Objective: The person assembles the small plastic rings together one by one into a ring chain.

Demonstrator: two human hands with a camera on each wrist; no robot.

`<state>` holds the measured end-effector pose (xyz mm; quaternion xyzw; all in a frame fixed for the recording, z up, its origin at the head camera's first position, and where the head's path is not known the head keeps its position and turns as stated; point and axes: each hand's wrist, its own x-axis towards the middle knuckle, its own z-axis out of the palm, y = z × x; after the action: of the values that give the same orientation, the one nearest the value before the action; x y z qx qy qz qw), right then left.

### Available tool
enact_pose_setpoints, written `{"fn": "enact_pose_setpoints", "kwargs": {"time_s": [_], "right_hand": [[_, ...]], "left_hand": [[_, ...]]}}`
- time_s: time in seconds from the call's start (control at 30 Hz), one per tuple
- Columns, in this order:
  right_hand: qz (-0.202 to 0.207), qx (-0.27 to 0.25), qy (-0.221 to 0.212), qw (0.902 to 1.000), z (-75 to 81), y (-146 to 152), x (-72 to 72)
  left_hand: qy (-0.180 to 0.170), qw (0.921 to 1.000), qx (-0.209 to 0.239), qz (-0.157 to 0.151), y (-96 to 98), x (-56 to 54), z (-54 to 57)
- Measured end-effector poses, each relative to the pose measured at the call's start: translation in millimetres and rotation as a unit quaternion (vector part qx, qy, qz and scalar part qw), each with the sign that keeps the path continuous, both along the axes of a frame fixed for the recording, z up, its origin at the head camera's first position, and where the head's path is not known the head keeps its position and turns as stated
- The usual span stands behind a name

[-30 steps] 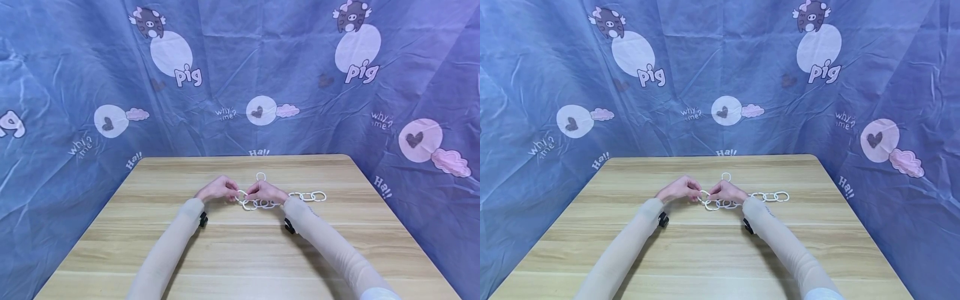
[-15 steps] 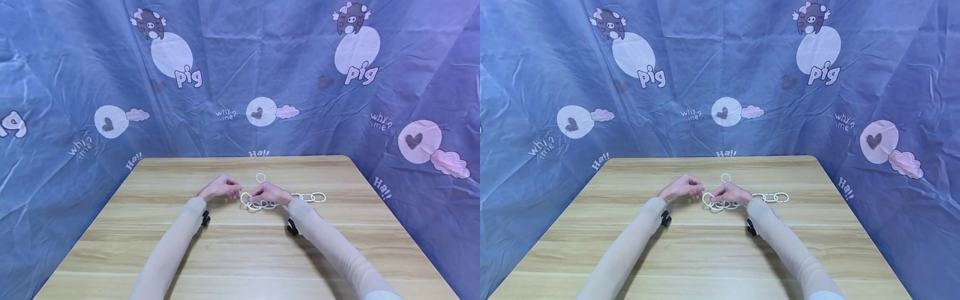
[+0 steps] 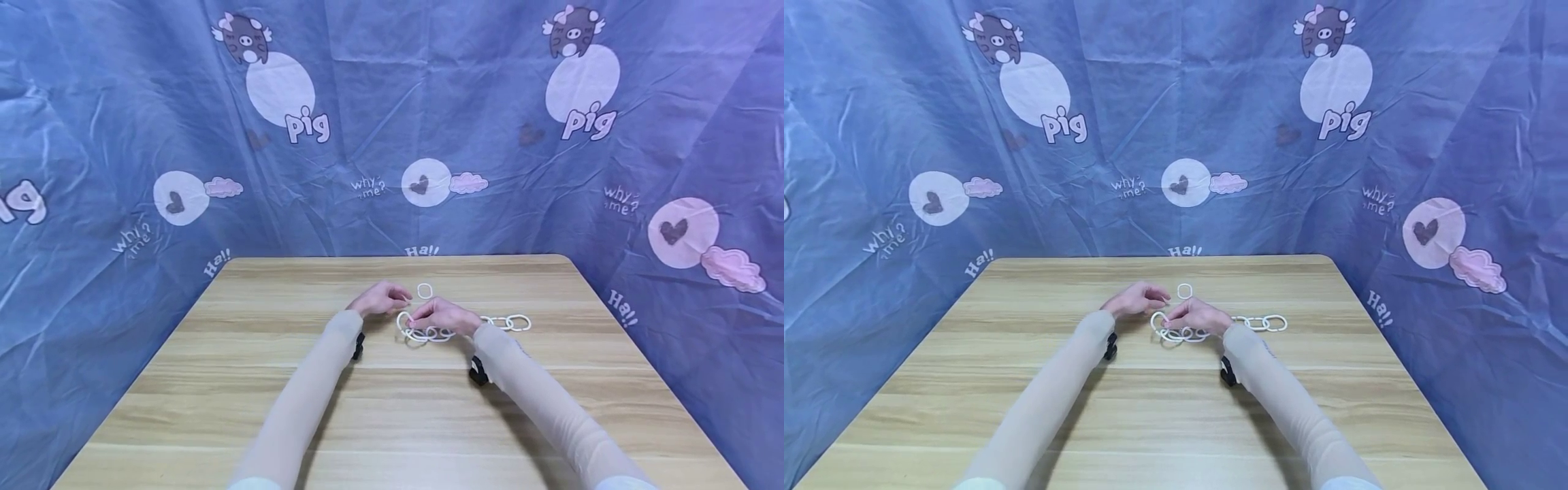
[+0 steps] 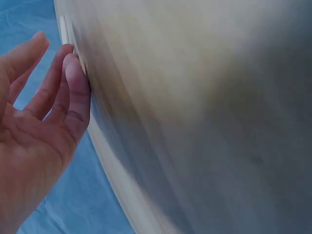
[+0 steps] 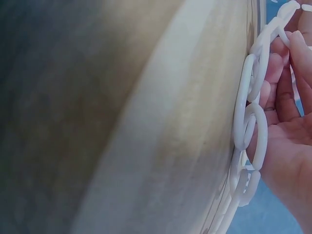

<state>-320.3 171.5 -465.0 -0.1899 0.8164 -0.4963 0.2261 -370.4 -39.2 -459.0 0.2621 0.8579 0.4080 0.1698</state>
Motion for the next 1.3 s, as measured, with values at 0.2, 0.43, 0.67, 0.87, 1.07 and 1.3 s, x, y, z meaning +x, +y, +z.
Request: {"fn": "enact_pose_setpoints", "kwargs": {"time_s": [0.2,0.43,0.67,0.87,1.07,1.3], "right_hand": [[0.014,-0.007,-0.013,0.9998,-1.0,0.9,-0.3],[0.027,-0.025,-0.024,0.999,-2.5,0.3,0.3],[0.031,-0.021,-0.024,0.999,-1.8,-2.5,0.7],[0.019,-0.014,-0.024,0.9994,0.9,-2.1,-1.7],[0.018,-0.011,-0.03,0.9993,0.5,-2.0,-1.7],[0.009,-0.015,-0.028,0.9995,0.5,-1.7,-0.1]], "left_hand": [[0.03,0.9985,-0.045,0.006,11.4,-8.0,0.1],[0.079,0.9922,-0.093,-0.024,21.8,-10.1,-0.7],[0.095,0.9894,-0.104,-0.037,13.5,-9.9,-1.1],[0.054,0.9955,-0.072,-0.031,-5.9,-15.1,-0.1],[0.034,0.9979,-0.056,0.003,-20.7,-15.3,-0.6],[0.035,0.995,-0.087,0.033,-18.7,-15.2,1.0]]}}
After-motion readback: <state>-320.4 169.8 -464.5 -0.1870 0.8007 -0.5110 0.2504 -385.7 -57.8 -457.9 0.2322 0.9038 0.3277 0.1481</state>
